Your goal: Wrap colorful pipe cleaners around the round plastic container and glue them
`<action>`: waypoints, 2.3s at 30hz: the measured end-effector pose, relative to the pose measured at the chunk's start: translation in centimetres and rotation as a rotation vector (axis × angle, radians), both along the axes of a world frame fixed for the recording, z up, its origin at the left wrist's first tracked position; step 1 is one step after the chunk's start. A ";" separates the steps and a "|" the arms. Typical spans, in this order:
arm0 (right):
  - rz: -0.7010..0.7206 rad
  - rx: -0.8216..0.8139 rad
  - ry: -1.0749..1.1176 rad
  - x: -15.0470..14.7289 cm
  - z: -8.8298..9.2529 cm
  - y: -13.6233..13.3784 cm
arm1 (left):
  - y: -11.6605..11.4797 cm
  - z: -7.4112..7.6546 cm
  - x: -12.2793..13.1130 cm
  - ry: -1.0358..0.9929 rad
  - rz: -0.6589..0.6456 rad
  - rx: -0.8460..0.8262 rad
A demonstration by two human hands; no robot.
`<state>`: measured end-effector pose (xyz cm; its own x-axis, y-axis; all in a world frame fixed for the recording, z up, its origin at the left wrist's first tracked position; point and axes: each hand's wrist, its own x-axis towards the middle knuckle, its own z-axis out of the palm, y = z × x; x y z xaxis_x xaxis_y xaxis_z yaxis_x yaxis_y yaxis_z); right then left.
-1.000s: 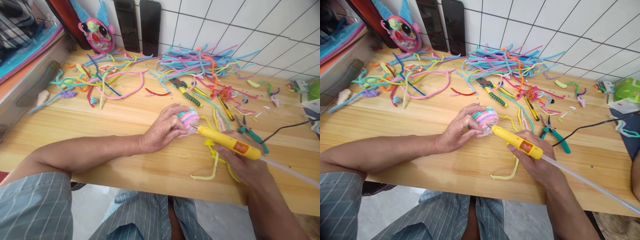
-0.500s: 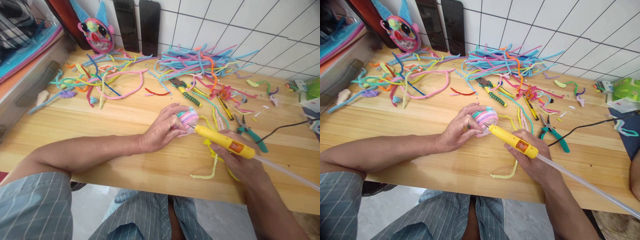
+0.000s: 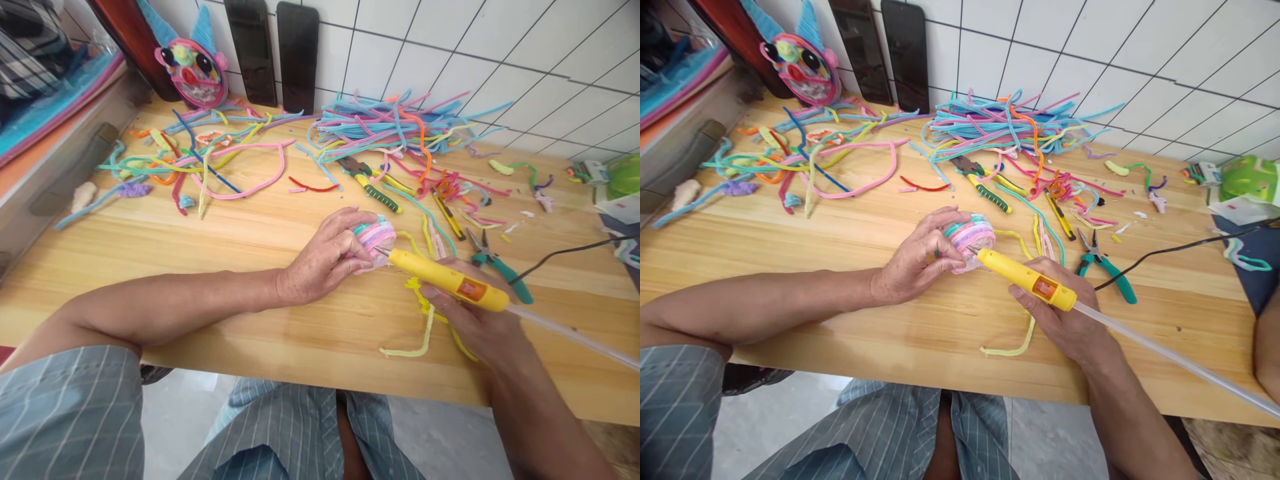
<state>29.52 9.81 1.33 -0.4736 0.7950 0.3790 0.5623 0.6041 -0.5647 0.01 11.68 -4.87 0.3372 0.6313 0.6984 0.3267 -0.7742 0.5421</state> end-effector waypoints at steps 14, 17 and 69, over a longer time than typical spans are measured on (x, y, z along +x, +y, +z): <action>-0.037 -0.021 0.009 1.2 -0.9 -0.1 | -0.1 0.0 -0.1 -0.026 -0.025 -0.021; -0.031 -0.043 0.020 1.0 -0.9 -0.1 | -0.1 0.0 -0.1 -0.007 -0.012 -0.043; -0.045 -0.298 0.193 1.4 -1.9 0.1 | 0.1 -0.2 -0.1 -0.008 -0.017 -0.022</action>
